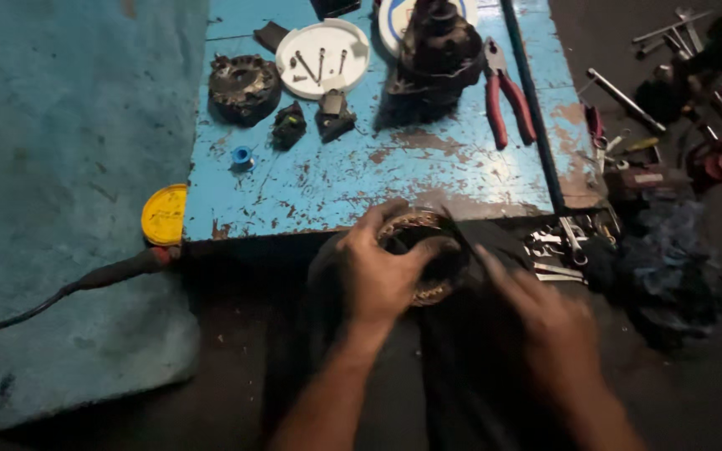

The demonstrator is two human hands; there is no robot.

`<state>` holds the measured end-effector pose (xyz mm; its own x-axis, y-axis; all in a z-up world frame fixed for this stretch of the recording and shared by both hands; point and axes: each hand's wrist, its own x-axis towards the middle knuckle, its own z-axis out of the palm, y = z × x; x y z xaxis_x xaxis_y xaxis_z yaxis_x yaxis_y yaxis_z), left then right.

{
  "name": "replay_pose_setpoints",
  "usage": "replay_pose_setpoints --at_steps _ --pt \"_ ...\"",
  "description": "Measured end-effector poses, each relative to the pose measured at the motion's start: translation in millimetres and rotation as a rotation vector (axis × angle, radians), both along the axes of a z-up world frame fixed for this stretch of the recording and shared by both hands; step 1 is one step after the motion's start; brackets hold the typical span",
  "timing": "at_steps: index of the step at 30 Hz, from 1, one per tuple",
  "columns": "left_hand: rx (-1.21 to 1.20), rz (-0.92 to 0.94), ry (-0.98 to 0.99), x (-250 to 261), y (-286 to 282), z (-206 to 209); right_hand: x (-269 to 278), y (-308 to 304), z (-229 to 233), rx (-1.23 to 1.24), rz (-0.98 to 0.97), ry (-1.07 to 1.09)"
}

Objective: The person uses a flat metal tool to scrape and clean the inner surface of a circular mechanical component. They rotate the part and continue scraping different sections while seated on the floor.

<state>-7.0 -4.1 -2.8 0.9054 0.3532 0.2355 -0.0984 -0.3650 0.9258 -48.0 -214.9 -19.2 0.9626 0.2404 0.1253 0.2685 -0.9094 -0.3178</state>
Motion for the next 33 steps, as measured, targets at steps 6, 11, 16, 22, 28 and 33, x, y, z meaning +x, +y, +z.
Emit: replay_pose_setpoints --at_steps 6,11,16,22,28,33 --pt "-0.134 -0.014 -0.04 2 -2 -9 -18 1 -1 0.133 0.075 -0.162" --pt "-0.316 -0.007 -0.071 2 -3 -14 27 14 6 0.059 0.134 -0.144" --pt "-0.338 0.137 -0.071 12 11 -19 -5 29 15 0.07 0.098 -0.19" --pt "-0.422 0.11 -0.184 9 6 -27 1 41 35 0.097 0.1 -0.226" --pt "-0.623 0.076 -0.327 6 -10 4 9 34 69 0.178 0.171 -0.346" --pt "-0.439 0.189 -0.36 9 -10 67 -25 32 106 0.234 0.101 -0.41"
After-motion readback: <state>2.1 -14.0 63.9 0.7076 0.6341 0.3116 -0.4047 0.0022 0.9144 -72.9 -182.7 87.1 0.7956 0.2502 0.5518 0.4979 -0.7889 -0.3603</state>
